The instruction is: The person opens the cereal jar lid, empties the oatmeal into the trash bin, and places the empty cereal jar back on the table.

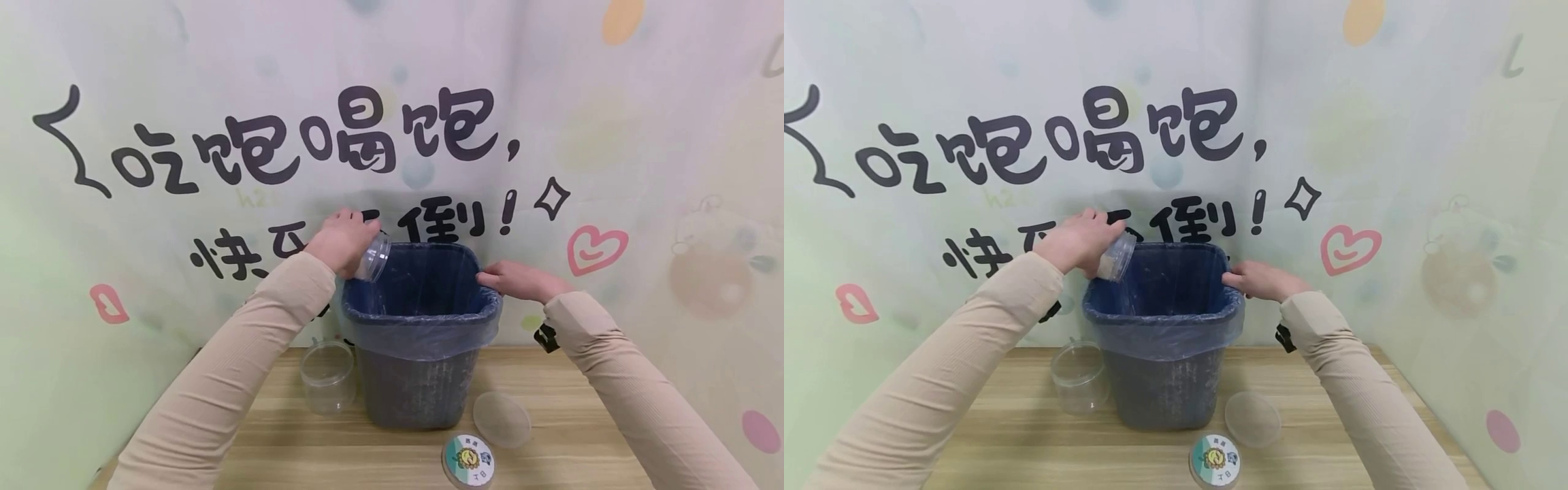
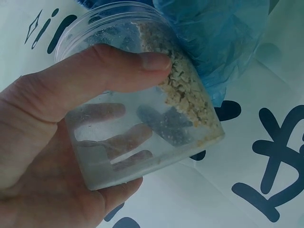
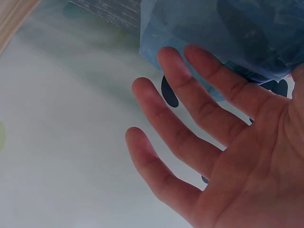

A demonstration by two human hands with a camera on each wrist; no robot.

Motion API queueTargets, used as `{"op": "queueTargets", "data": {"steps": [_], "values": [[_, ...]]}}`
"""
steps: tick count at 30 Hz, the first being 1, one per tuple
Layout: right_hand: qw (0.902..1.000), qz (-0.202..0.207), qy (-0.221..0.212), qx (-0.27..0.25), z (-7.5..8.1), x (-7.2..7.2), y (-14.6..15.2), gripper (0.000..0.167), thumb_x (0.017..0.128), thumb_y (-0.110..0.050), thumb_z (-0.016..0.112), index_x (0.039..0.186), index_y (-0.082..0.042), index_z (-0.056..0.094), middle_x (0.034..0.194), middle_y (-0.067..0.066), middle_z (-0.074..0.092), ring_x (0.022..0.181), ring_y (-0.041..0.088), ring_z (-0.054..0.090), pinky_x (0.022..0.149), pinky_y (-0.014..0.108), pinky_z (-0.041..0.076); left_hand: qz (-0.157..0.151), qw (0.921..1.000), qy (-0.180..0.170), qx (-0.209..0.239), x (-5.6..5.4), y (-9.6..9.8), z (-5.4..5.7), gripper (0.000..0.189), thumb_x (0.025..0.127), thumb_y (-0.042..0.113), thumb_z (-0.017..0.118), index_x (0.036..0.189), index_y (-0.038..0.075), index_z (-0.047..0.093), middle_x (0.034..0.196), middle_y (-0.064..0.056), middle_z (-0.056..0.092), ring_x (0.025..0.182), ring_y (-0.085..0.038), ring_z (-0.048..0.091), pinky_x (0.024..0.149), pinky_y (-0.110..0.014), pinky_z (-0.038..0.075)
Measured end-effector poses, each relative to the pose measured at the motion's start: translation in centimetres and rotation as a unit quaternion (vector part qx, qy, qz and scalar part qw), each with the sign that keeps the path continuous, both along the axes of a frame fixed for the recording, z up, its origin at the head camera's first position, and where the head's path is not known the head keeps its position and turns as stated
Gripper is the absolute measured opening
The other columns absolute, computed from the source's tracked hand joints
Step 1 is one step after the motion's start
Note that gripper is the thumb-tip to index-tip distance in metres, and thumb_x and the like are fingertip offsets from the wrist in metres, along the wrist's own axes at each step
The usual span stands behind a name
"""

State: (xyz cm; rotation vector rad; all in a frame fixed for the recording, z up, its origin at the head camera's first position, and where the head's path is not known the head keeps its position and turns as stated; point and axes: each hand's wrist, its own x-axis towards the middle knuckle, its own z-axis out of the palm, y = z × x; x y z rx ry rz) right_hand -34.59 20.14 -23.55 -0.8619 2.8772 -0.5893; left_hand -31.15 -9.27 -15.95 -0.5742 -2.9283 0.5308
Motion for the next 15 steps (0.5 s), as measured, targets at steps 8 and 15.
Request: {"op": "queueTargets", "data": {"steps": [8,15], "values": [[1.0000,-0.007,-0.001,0.002,-0.12,-0.07,0.10,0.032,0.101,-0.021,0.041,0.073,-0.009,0.051,0.067,0.000,0.046,0.066,0.017,0.048,0.066,0.033,0.038,0.002,1.0000,0.000,-0.001,-0.13,0.03,-0.17,0.082,0.067,0.002,0.078,0.139,0.006,0.040,0.131,-0.025,0.046,0.122,-0.041,0.040,0.106,-0.049,0.034],[0.9999,-0.010,0.000,0.003,-0.08,-0.09,0.09,0.032,0.100,-0.022,0.041,0.072,-0.010,0.050,0.068,0.000,0.046,0.066,0.017,0.047,0.065,0.033,0.037,0.000,1.0000,0.003,-0.006,-0.05,0.04,-0.12,0.079,0.069,0.003,0.077,0.138,0.006,0.040,0.132,-0.025,0.045,0.122,-0.041,0.040,0.105,-0.049,0.034]]}}
